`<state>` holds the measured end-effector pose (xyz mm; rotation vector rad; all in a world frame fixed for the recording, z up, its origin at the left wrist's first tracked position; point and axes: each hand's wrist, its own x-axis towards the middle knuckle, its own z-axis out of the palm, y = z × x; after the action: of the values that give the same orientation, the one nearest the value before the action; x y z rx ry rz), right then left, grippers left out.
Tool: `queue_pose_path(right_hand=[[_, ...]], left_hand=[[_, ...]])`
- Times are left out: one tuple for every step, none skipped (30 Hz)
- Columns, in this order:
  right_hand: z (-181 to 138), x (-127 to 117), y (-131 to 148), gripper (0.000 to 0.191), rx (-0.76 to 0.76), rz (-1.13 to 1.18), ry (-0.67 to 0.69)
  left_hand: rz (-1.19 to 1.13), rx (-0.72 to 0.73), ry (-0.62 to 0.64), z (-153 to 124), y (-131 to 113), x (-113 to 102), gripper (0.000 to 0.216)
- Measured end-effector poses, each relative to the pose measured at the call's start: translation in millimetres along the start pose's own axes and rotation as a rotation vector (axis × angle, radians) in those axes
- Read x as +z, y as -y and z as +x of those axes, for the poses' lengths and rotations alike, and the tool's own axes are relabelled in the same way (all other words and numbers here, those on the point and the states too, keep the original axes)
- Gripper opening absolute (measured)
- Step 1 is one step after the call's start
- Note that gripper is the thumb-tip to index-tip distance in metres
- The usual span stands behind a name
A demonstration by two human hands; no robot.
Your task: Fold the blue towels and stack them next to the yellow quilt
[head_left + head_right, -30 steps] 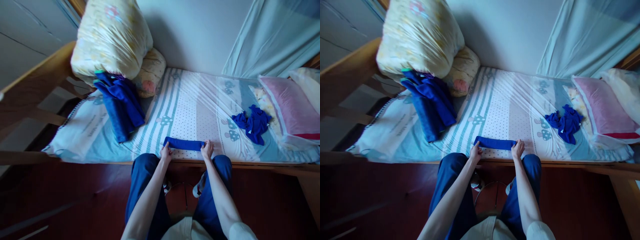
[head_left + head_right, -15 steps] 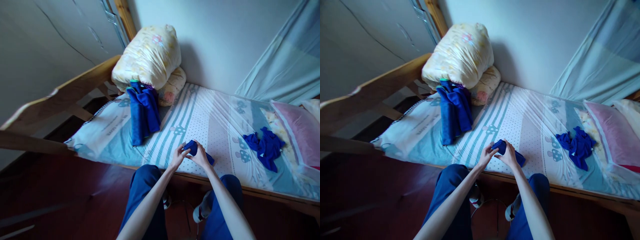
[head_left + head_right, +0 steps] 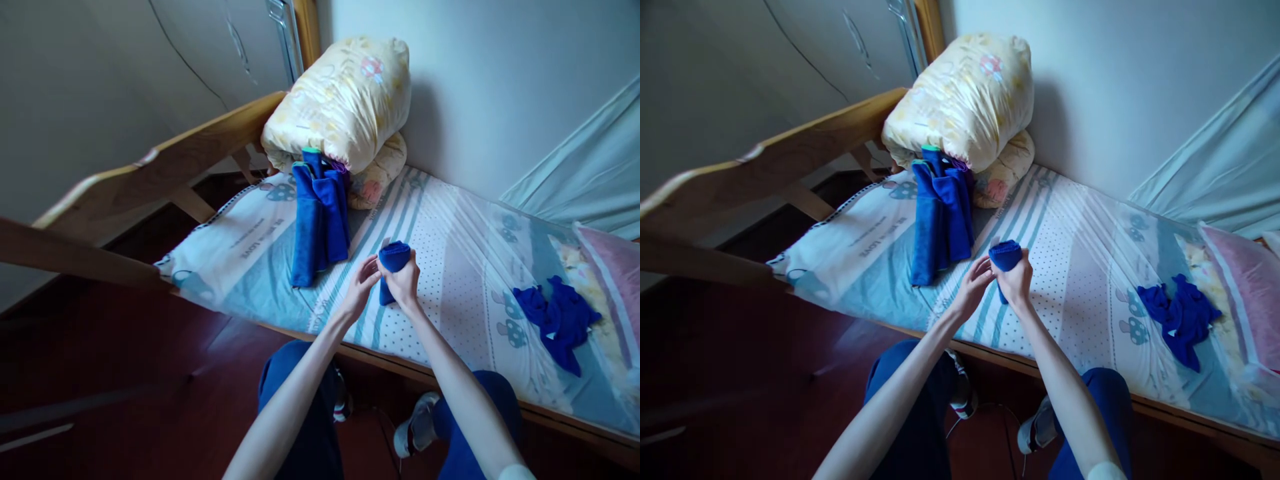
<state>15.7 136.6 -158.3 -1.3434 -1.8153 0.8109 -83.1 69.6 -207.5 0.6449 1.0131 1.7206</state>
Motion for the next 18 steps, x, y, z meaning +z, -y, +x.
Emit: queue_pose_path(right_hand=[[7.0,10.2,10.5,0.040,-0.019,0.035,-0.027],[13.6,20.7,20.5,0.042,-0.040,0.065,-0.049],[19.7,31.4,29.9,0.044,-0.062,0.090,-0.065],[25.1,42.4,38.6,0.045,-0.082,0.113,-0.077],[29.8,53.5,46.6,0.046,-0.099,0.136,-0.087],[33.6,64.7,54.1,0.045,-0.112,0.159,-0.095],[36.7,75.8,60.8,0.045,-0.123,0.180,-0.101],[39.0,86.6,66.9,0.045,-0.130,0.198,-0.103],[40.6,96.9,72.2,0.045,-0.132,0.212,-0.101],[41.5,106.4,76.7,0.045,-0.129,0.223,-0.095],[41.8,115.0,80.3,0.045,-0.125,0.230,-0.084],[41.6,122.6,83.0,0.045,-0.120,0.236,-0.069],[40.9,129.1,84.8,0.045,-0.116,0.241,-0.052],[39.8,134.7,85.7,0.045,-0.113,0.245,-0.034],[38.4,139.5,85.9,0.044,-0.111,0.246,-0.017],[36.9,143.5,85.4,0.043,-0.108,0.243,-0.003],[35.2,146.9,84.5,0.043,-0.102,0.235,0.006],[33.4,149.8,83.3,0.043,-0.095,0.224,0.011]], left_hand=[[0.013,-0.005,0.019,5.4,-5.0,-10.8,0.063],[0.053,-0.001,0.040,11.1,-9.6,-21.9,0.067],[0.118,0.014,0.054,16.7,-13.5,-33.0,0.071],[0.199,0.037,0.054,22.3,-16.8,-43.5,0.075],[0.285,0.066,0.036,27.3,-19.5,-53.0,0.077],[0.365,0.096,0.006,31.8,-21.7,-61.3,0.078],[0.433,0.124,-0.033,35.4,-23.5,-68.1,0.077],[0.487,0.146,-0.078,38.2,-25.0,-73.6,0.076],[0.530,0.160,-0.124,40.4,-26.5,-77.8,0.074],[0.568,0.164,-0.167,42.0,-28.0,-81.2,0.073],[0.603,0.156,-0.206,43.3,-29.5,-83.9,0.073],[0.638,0.139,-0.243,44.4,-31.0,-86.4,0.073],[0.673,0.115,-0.272,45.5,-32.4,-88.8,0.074],[0.705,0.087,-0.292,46.6,-33.6,-91.5,0.073],[0.731,0.056,-0.305,47.6,-34.5,-94.4,0.071],[0.751,0.025,-0.316,48.6,-35.0,-97.7,0.067],[0.764,-0.005,-0.324,49.5,-35.1,-101.2,0.062],[0.773,-0.034,-0.328,50.3,-34.9,-104.7,0.058]])
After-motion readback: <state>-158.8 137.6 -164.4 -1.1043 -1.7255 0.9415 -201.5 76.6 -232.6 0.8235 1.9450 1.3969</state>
